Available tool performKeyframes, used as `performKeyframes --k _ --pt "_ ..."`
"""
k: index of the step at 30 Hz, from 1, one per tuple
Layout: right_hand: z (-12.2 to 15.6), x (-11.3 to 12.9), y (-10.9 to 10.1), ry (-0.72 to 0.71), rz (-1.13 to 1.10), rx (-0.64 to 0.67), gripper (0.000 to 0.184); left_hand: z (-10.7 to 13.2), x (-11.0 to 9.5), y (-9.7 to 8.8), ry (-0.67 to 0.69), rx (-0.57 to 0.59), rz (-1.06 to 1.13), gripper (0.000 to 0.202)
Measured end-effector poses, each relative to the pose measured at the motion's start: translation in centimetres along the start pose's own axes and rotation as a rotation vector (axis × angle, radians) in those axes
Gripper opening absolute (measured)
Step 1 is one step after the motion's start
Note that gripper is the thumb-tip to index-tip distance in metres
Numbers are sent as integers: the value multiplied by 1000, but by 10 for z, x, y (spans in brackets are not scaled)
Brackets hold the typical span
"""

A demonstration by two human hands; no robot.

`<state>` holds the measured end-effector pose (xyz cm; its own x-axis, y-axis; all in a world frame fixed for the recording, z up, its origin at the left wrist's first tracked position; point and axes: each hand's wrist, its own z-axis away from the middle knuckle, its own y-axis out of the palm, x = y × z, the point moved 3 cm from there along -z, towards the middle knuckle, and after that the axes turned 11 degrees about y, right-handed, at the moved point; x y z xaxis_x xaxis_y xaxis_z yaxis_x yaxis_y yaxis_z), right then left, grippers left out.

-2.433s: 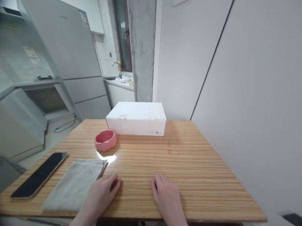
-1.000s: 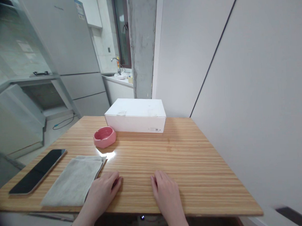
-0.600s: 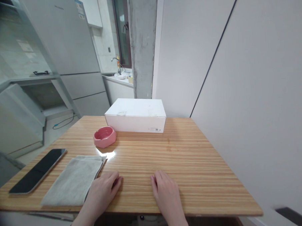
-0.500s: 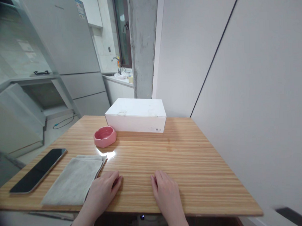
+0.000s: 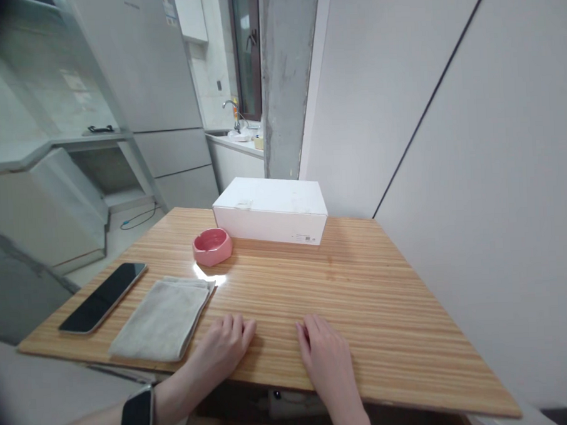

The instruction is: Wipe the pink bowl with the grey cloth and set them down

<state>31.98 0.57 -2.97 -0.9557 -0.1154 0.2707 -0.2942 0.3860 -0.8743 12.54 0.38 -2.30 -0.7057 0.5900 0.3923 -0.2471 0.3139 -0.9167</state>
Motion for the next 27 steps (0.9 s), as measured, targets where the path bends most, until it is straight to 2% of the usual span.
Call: performKeyframes --k 7,16,27 --pt "-1 -2 2 -6 -5 33 32 1 -8 4 -24 18 -121 10" --pt "-1 0 0 -15 19 43 33 0 -6 -2 -20 18 -126 11" --pt "0 -3 3 -9 23 32 32 -1 -7 1 -9 -17 -140 8"
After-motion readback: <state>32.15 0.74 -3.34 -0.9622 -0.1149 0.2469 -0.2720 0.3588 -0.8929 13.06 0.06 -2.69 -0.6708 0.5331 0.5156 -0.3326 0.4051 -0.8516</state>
